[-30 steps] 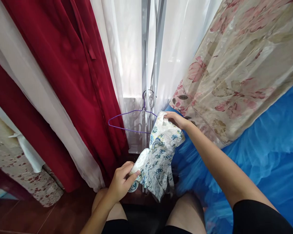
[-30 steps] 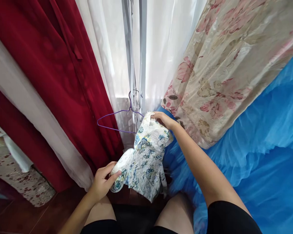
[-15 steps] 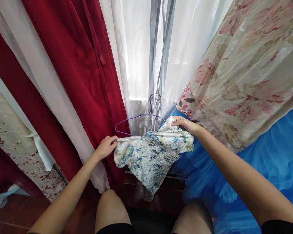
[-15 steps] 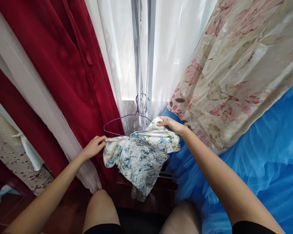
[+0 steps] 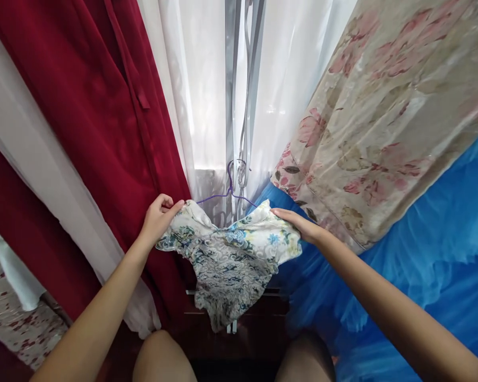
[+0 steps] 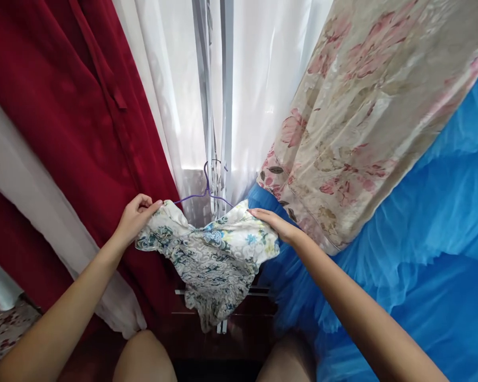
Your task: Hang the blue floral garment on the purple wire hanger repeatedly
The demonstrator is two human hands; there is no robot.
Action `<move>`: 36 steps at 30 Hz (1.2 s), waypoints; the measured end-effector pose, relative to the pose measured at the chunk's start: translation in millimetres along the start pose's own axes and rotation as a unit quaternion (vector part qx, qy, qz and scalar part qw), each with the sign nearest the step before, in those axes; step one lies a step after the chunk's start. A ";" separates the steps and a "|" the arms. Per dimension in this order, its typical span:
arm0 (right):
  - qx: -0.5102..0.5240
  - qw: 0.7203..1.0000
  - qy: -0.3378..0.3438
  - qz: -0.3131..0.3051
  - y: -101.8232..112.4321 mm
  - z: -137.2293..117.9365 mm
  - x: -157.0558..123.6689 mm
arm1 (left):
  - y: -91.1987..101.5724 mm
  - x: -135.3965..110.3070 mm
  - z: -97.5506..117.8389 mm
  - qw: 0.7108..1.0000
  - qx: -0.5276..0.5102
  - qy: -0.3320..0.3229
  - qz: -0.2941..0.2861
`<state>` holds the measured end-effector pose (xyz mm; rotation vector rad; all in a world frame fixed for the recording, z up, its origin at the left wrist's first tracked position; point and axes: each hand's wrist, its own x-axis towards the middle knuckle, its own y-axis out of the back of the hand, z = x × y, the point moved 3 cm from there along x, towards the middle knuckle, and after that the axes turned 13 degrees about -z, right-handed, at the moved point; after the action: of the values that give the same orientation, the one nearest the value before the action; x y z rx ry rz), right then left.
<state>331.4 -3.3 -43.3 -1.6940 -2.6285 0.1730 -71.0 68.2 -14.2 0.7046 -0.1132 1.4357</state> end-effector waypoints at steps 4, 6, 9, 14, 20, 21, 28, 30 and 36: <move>-0.048 0.990 0.071 0.109 12.7 22.2 -29.5 | -7.1 -14.6 24.5 0.992 0.081 -0.050 -0.078; -0.050 0.978 0.113 0.169 15.0 19.9 -37.7 | -17.1 -18.2 43.9 0.984 0.117 -0.079 -0.112; -0.071 0.957 0.173 0.222 10.1 -7.5 -39.9 | -32.4 -16.5 65.8 0.976 0.146 -0.094 -0.132; -0.242 0.929 0.222 0.173 -47.2 -71.0 -53.4 | -33.5 -10.0 55.8 0.987 0.150 -0.051 -0.027; -0.463 0.827 0.226 -0.225 -149.5 -63.5 -95.3 | -33.9 -32.9 23.6 0.978 -0.181 0.045 0.090; -0.479 0.819 0.214 -0.230 -152.3 -56.1 -96.0 | -38.7 -36.7 26.4 0.971 -0.219 0.044 0.080; -0.470 0.874 0.123 -0.028 -123.5 -2.1 -65.3 | -104.6 -62.5 89.5 0.854 -0.454 0.035 -0.252; -0.371 0.921 0.104 -0.050 -125.1 16.6 -64.2 | -122.2 -75.4 104.6 0.801 -0.500 0.057 -0.324; -0.042 0.992 0.080 0.083 -95.6 51.6 -96.2 | -134.8 -97.2 112.3 0.798 -0.501 0.084 -0.325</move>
<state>281.1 -134.3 -80.2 -1.8668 -2.4130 -0.0709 75.5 -68.6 -21.6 -0.2753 -0.4141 0.5921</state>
